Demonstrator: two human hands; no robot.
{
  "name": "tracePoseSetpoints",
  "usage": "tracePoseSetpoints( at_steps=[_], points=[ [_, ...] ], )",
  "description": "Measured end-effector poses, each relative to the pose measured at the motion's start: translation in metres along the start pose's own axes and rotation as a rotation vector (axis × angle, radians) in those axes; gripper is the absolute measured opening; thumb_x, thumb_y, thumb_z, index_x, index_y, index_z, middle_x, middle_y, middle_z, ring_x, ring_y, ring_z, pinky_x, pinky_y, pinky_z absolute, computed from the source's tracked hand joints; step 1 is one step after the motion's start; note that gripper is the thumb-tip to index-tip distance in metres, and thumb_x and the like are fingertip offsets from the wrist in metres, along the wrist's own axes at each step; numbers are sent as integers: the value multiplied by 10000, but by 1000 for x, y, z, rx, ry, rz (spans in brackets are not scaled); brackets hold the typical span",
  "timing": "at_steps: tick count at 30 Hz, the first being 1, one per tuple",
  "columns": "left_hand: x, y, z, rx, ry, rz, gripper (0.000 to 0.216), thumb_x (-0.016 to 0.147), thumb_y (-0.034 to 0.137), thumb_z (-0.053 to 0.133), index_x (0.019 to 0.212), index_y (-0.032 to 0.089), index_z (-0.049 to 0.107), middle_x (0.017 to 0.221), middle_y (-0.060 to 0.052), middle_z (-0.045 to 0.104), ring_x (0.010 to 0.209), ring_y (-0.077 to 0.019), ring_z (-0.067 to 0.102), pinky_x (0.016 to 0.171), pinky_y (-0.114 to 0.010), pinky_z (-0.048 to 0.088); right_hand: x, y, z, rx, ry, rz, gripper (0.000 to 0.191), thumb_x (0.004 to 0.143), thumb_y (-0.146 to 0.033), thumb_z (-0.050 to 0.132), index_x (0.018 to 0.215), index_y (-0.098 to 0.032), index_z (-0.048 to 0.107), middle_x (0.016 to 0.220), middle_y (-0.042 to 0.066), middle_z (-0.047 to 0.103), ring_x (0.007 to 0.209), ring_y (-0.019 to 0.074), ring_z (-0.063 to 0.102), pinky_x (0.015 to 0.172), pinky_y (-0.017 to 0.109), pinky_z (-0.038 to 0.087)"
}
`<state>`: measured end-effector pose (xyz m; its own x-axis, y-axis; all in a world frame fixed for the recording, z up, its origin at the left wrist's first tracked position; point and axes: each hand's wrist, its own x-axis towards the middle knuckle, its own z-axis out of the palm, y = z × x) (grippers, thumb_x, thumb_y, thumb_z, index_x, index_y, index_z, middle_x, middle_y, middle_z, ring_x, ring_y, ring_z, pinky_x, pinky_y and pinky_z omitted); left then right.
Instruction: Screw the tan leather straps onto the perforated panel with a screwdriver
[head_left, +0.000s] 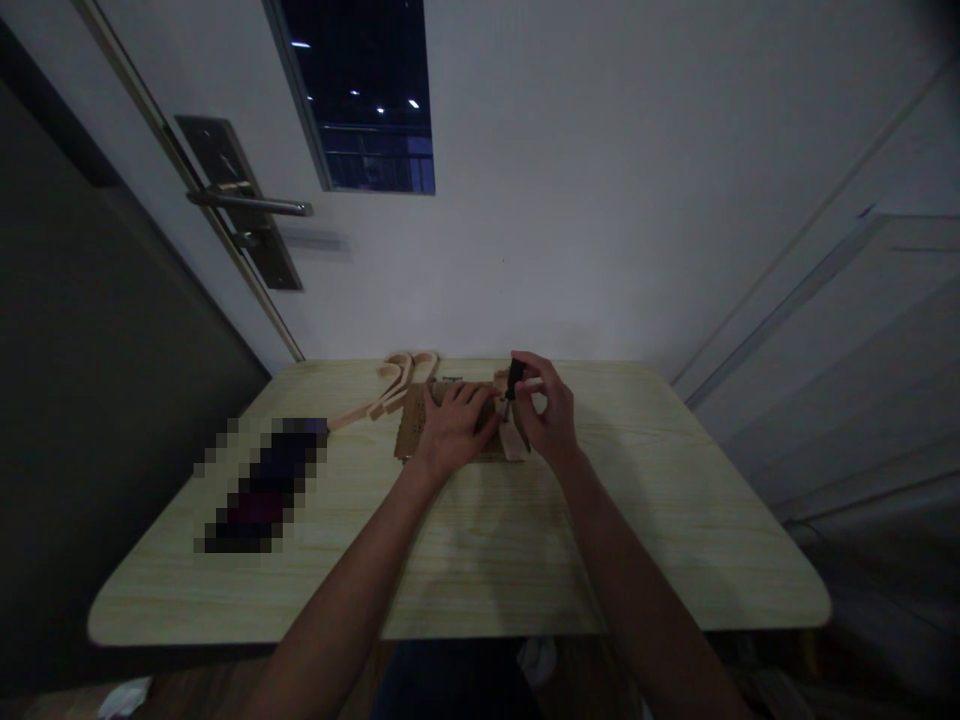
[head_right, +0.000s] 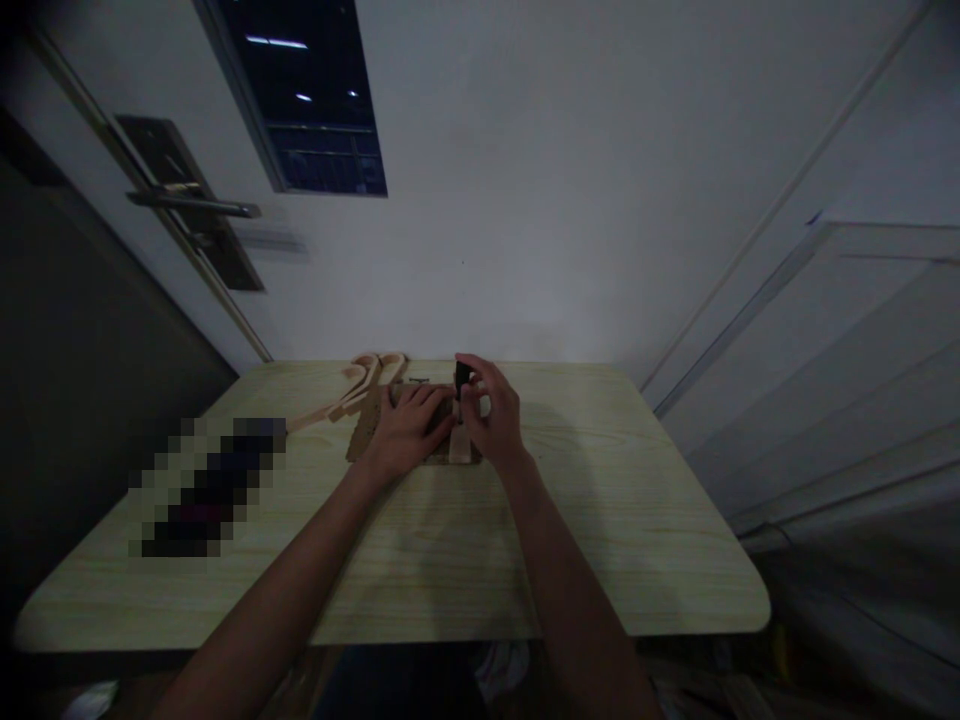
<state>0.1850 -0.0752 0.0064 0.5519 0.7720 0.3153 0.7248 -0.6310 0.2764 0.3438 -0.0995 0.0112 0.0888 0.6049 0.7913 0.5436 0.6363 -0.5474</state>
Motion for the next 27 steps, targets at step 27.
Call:
tracePoseSetpoints(
  at_steps=[27],
  points=[
    [0, 0, 1, 25, -4, -5, 338, 981, 438, 401, 1276, 299, 487, 1357, -49, 565, 1309, -278, 435, 1131, -719, 86, 1, -1, 0, 67, 3, 82, 270, 930, -347, 528, 1185, -270, 572, 1013, 35, 658, 803, 126, 636, 576, 235, 539]
  ],
)
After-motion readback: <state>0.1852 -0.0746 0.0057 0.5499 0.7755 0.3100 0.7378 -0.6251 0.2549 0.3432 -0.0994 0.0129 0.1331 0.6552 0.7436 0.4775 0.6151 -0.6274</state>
